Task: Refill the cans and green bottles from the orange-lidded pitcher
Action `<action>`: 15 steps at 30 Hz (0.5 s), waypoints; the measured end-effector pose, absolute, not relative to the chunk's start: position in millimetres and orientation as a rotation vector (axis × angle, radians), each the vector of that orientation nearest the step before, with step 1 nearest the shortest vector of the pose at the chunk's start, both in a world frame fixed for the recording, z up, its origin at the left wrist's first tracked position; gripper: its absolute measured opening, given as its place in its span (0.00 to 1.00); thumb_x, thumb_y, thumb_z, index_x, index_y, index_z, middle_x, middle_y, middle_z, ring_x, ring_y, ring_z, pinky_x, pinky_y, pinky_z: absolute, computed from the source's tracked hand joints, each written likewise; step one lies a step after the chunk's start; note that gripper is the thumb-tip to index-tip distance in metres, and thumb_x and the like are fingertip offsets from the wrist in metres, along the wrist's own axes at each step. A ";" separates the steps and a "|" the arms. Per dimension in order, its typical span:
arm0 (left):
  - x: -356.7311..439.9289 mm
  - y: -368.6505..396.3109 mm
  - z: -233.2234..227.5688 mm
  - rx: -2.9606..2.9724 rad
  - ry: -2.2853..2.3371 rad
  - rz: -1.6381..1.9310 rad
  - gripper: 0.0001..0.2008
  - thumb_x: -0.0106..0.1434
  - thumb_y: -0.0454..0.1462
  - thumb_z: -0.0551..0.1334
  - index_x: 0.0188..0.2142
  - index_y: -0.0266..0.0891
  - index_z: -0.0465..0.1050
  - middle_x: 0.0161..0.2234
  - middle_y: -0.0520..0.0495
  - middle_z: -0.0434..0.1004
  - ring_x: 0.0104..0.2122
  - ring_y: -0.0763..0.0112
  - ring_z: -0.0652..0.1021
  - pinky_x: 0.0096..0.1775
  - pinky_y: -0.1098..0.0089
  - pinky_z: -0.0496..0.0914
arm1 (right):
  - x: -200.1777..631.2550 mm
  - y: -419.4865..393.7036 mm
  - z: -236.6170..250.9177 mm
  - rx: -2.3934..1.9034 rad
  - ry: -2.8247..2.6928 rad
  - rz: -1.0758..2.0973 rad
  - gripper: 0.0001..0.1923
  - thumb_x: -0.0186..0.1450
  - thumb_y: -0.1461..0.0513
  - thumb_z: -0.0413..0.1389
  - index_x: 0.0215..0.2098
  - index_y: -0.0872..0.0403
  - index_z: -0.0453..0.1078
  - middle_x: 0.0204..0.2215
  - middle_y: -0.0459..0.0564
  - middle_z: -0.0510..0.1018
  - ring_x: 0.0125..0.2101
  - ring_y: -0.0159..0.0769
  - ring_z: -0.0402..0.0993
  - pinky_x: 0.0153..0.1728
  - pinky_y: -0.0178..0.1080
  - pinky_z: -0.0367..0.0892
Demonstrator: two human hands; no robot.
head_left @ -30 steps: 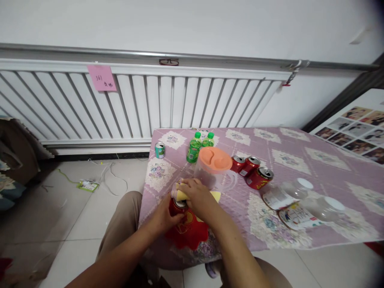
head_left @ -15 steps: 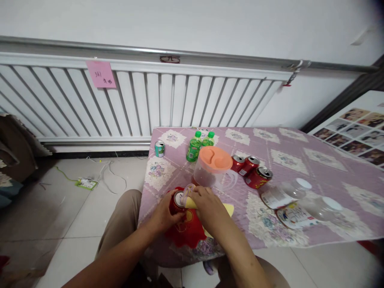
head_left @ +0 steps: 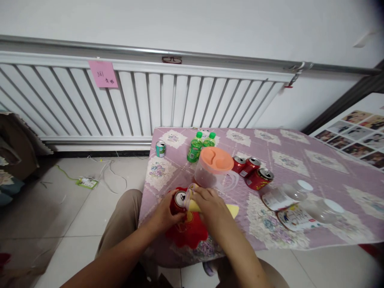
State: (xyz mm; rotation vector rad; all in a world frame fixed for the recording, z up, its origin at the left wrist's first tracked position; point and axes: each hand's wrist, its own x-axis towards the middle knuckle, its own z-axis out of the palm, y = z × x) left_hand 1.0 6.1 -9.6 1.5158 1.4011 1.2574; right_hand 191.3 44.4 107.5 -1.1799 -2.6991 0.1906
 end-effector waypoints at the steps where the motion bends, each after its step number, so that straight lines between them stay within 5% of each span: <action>1: 1.2 6.0 -10.0 1.521 1.396 1.260 0.39 0.51 0.34 0.72 0.62 0.44 0.63 0.60 0.40 0.72 0.59 0.52 0.73 0.62 0.50 0.65 | 188.5 41.7 105.7 -1.182 -2.715 0.172 0.26 0.63 0.75 0.52 0.55 0.50 0.73 0.59 0.53 0.75 0.51 0.47 0.70 0.49 0.49 0.70; 10: 0.4 3.9 -13.4 1.535 1.437 1.300 0.39 0.49 0.37 0.74 0.60 0.41 0.64 0.60 0.37 0.71 0.60 0.48 0.71 0.64 0.47 0.61 | 173.7 9.4 106.6 -1.080 -2.816 0.123 0.18 0.66 0.71 0.53 0.50 0.52 0.75 0.52 0.52 0.80 0.46 0.50 0.73 0.41 0.49 0.72; 15: 1.2 5.2 -12.0 1.507 1.417 1.270 0.39 0.50 0.33 0.72 0.61 0.41 0.63 0.59 0.38 0.72 0.60 0.50 0.72 0.63 0.48 0.63 | 209.4 18.7 108.8 -1.112 -2.615 0.478 0.28 0.56 0.75 0.52 0.50 0.47 0.75 0.51 0.51 0.80 0.51 0.48 0.73 0.51 0.51 0.70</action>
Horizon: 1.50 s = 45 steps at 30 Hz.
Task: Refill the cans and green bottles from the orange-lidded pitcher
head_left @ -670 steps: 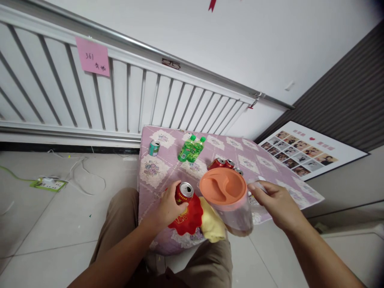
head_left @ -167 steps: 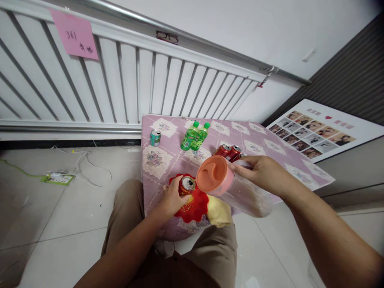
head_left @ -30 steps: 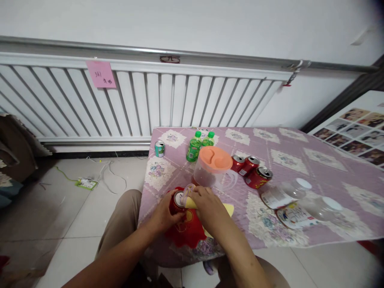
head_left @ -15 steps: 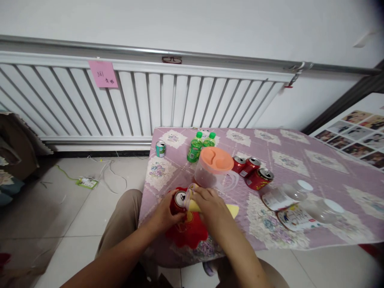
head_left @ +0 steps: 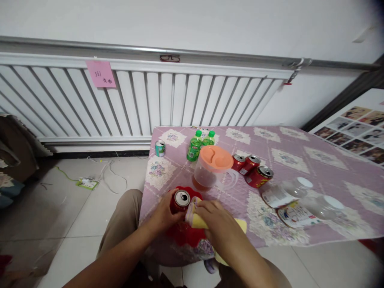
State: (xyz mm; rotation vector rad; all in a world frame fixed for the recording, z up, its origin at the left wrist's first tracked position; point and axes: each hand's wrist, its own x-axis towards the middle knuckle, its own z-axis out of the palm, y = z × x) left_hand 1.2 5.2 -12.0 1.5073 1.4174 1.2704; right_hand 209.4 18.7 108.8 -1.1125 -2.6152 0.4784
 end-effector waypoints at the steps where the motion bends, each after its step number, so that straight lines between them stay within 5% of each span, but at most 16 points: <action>1: 1.2 5.2 -11.4 1.513 1.419 1.266 0.39 0.51 0.33 0.72 0.61 0.41 0.63 0.60 0.38 0.72 0.60 0.50 0.71 0.64 0.48 0.62 | 220.7 22.4 108.7 -1.114 -2.531 0.574 0.30 0.54 0.75 0.51 0.50 0.48 0.75 0.52 0.51 0.79 0.53 0.48 0.72 0.54 0.52 0.68; 4: 0.6 4.4 -8.8 1.524 1.449 1.247 0.39 0.51 0.33 0.72 0.62 0.41 0.63 0.60 0.38 0.71 0.61 0.50 0.71 0.64 0.48 0.61 | 255.2 33.2 103.1 -1.224 -2.157 0.943 0.27 0.54 0.70 0.53 0.50 0.48 0.74 0.51 0.51 0.80 0.53 0.49 0.74 0.55 0.53 0.68; 8: -0.1 3.3 -6.4 1.533 1.486 1.226 0.40 0.50 0.34 0.73 0.61 0.41 0.63 0.60 0.39 0.71 0.61 0.50 0.71 0.64 0.48 0.62 | 289.3 41.0 80.4 -1.481 -1.310 1.465 0.24 0.59 0.55 0.59 0.54 0.47 0.67 0.40 0.51 0.84 0.36 0.49 0.82 0.37 0.49 0.76; 12: -0.4 3.8 -9.7 1.534 1.494 1.228 0.38 0.50 0.34 0.72 0.61 0.41 0.64 0.60 0.38 0.72 0.60 0.50 0.72 0.64 0.48 0.61 | 304.9 43.1 55.5 -1.449 -0.910 1.499 0.30 0.53 0.53 0.66 0.52 0.46 0.66 0.37 0.48 0.86 0.33 0.48 0.84 0.34 0.45 0.76; 19: -1.0 3.6 -11.6 1.516 1.500 1.204 0.38 0.50 0.34 0.71 0.61 0.39 0.63 0.59 0.38 0.72 0.60 0.50 0.72 0.64 0.47 0.62 | 306.8 46.7 35.1 -1.434 -0.996 1.564 0.31 0.54 0.47 0.66 0.52 0.49 0.69 0.40 0.52 0.86 0.36 0.50 0.84 0.36 0.48 0.77; 24: 0.3 3.3 -8.8 1.504 1.534 1.196 0.38 0.49 0.33 0.70 0.60 0.38 0.64 0.58 0.37 0.73 0.59 0.49 0.73 0.63 0.46 0.62 | 313.0 59.8 13.6 -1.502 -1.441 1.288 0.29 0.54 0.45 0.64 0.48 0.50 0.73 0.52 0.57 0.81 0.51 0.51 0.79 0.49 0.49 0.74; 29: 0.8 3.7 -10.8 1.488 1.541 1.197 0.38 0.49 0.34 0.70 0.60 0.38 0.64 0.59 0.37 0.72 0.60 0.49 0.72 0.64 0.47 0.61 | 321.3 59.8 -4.8 -1.710 -1.558 1.150 0.29 0.57 0.46 0.62 0.53 0.51 0.71 0.49 0.56 0.82 0.45 0.51 0.81 0.46 0.50 0.74; 37: -0.1 4.2 -6.4 1.519 1.511 1.178 0.37 0.51 0.35 0.70 0.61 0.39 0.63 0.60 0.37 0.71 0.60 0.50 0.72 0.65 0.46 0.61 | 316.1 55.4 -1.4 -1.429 -1.468 1.425 0.28 0.61 0.45 0.60 0.54 0.51 0.71 0.49 0.56 0.82 0.44 0.49 0.81 0.42 0.48 0.76; 41: 0.4 4.1 -4.2 1.498 1.511 1.179 0.38 0.51 0.36 0.71 0.61 0.40 0.62 0.60 0.37 0.72 0.60 0.50 0.72 0.64 0.46 0.61 | 322.3 61.6 -11.7 -1.635 -1.687 0.817 0.26 0.58 0.46 0.58 0.46 0.54 0.76 0.46 0.60 0.82 0.47 0.54 0.78 0.52 0.57 0.70; 45: 1.5 3.5 -1.5 1.507 1.517 1.188 0.38 0.49 0.34 0.71 0.60 0.40 0.63 0.59 0.38 0.72 0.59 0.51 0.72 0.64 0.47 0.62 | 312.8 55.1 -2.5 -1.597 -1.632 0.385 0.26 0.61 0.45 0.55 0.49 0.53 0.74 0.48 0.61 0.80 0.51 0.54 0.75 0.56 0.57 0.67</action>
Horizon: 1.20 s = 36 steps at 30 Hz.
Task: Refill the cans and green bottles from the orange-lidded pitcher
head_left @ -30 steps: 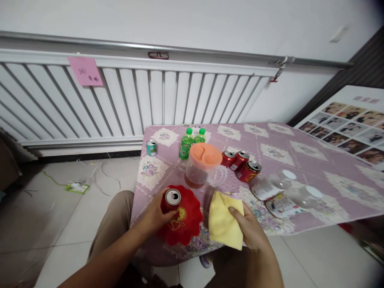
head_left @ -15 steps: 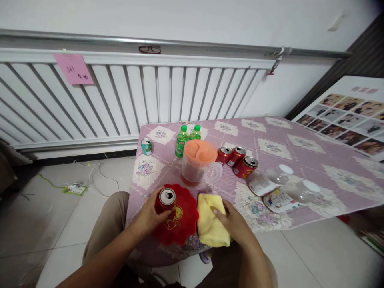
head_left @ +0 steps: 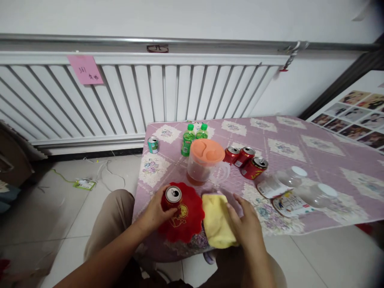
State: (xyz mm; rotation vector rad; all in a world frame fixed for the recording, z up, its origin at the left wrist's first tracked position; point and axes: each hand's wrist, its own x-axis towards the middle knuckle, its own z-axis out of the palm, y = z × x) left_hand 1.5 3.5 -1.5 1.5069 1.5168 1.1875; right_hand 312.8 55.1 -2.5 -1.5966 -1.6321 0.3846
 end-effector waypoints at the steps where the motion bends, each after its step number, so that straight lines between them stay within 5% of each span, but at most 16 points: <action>1: 1.8 3.4 -0.9 1.513 1.517 1.190 0.38 0.50 0.33 0.71 0.60 0.40 0.63 0.60 0.38 0.72 0.59 0.51 0.72 0.64 0.47 0.62 | 305.4 50.9 2.9 -1.561 -1.627 0.373 0.25 0.63 0.46 0.54 0.50 0.52 0.73 0.48 0.60 0.80 0.51 0.52 0.75 0.56 0.56 0.67; 6: 1.2 3.5 -1.0 1.526 1.512 1.204 0.38 0.50 0.34 0.71 0.60 0.39 0.63 0.60 0.37 0.71 0.60 0.50 0.71 0.64 0.47 0.61 | 242.3 28.9 18.9 -1.358 -1.783 0.610 0.22 0.65 0.51 0.56 0.54 0.50 0.72 0.51 0.57 0.79 0.54 0.50 0.73 0.58 0.54 0.66; 12: -1.9 5.6 -2.7 1.535 1.495 1.203 0.38 0.48 0.31 0.71 0.60 0.39 0.64 0.59 0.37 0.72 0.60 0.49 0.72 0.64 0.47 0.61 | 174.5 21.7 6.0 -1.321 -1.984 0.910 0.40 0.55 0.65 0.59 0.66 0.55 0.61 0.59 0.61 0.73 0.60 0.55 0.67 0.62 0.59 0.61; 18: -2.0 4.7 3.6 1.531 1.457 1.196 0.38 0.47 0.30 0.70 0.59 0.39 0.66 0.59 0.38 0.73 0.61 0.49 0.71 0.65 0.47 0.61 | 159.4 25.1 3.0 -1.373 -1.872 1.055 0.47 0.52 0.67 0.57 0.71 0.56 0.53 0.65 0.61 0.67 0.65 0.52 0.61 0.65 0.56 0.58; 29: 4.7 -8.4 5.2 1.454 1.413 1.287 0.41 0.49 0.30 0.68 0.63 0.41 0.62 0.62 0.39 0.70 0.63 0.50 0.70 0.66 0.49 0.62 | 156.5 12.3 3.6 -1.186 -1.674 1.065 0.42 0.51 0.68 0.59 0.65 0.47 0.64 0.59 0.54 0.75 0.59 0.50 0.72 0.57 0.52 0.70; 36: 7.9 -10.3 -2.0 1.454 1.374 1.245 0.43 0.51 0.32 0.68 0.67 0.42 0.58 0.66 0.37 0.64 0.66 0.48 0.65 0.68 0.44 0.57 | 158.6 8.5 -7.5 -1.226 -1.637 1.005 0.41 0.50 0.68 0.60 0.63 0.47 0.66 0.59 0.54 0.75 0.59 0.54 0.71 0.58 0.55 0.69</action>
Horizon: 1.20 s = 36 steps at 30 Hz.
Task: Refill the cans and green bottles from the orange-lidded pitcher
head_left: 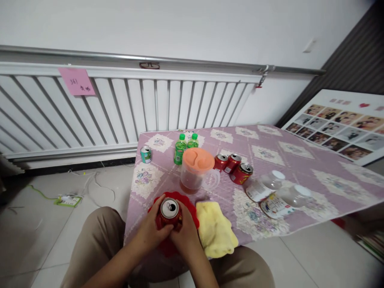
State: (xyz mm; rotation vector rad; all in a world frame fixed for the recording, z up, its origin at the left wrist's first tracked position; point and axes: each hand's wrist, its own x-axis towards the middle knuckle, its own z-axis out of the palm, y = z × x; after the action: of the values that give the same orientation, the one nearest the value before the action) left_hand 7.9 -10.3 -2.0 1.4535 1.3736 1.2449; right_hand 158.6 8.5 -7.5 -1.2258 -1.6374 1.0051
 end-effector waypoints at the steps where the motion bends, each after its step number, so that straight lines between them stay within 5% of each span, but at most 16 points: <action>1: 8.2 -10.1 -1.8 1.456 1.367 1.232 0.43 0.52 0.32 0.68 0.67 0.42 0.57 0.66 0.37 0.64 0.67 0.48 0.65 0.68 0.43 0.56 | 159.4 8.5 -7.8 -1.232 -1.638 0.999 0.41 0.50 0.68 0.59 0.63 0.47 0.66 0.59 0.54 0.75 0.59 0.53 0.70 0.59 0.55 0.68; 12: -3.9 -10.2 11.7 1.564 1.207 1.097 0.46 0.55 0.46 0.73 0.69 0.45 0.56 0.69 0.37 0.59 0.68 0.47 0.62 0.67 0.47 0.59 | 186.1 -3.7 30.4 -1.261 -1.590 1.081 0.39 0.48 0.63 0.66 0.58 0.50 0.67 0.55 0.56 0.77 0.55 0.54 0.74 0.57 0.55 0.69; 18: -36.1 21.4 6.6 1.163 1.493 1.384 0.34 0.60 0.58 0.63 0.57 0.41 0.67 0.57 0.35 0.76 0.53 0.54 0.79 0.55 0.53 0.73 | 246.7 7.2 48.5 -1.411 -1.342 1.002 0.41 0.50 0.52 0.67 0.61 0.49 0.63 0.50 0.55 0.79 0.44 0.48 0.80 0.39 0.46 0.78; 24: -50.6 33.9 -26.6 0.949 1.617 1.364 0.39 0.52 0.63 0.65 0.52 0.38 0.70 0.44 0.41 0.82 0.33 0.64 0.81 0.38 0.61 0.78 | 317.8 59.5 53.2 -1.577 -1.254 0.601 0.38 0.50 0.48 0.65 0.55 0.53 0.64 0.50 0.59 0.79 0.48 0.51 0.77 0.49 0.50 0.73; 36: -47.7 33.8 -37.8 0.986 1.686 1.376 0.36 0.50 0.64 0.66 0.45 0.39 0.74 0.32 0.48 0.82 0.29 0.63 0.79 0.35 0.63 0.75 | 347.9 176.9 -12.1 -1.595 -1.171 0.449 0.39 0.49 0.49 0.64 0.54 0.58 0.64 0.51 0.63 0.78 0.50 0.51 0.75 0.55 0.52 0.66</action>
State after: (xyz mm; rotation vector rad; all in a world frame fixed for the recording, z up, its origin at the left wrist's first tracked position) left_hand -47.7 33.8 -37.8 0.9860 1.6859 1.3762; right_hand 347.9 176.9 -12.1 -1.5953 -1.1707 0.4491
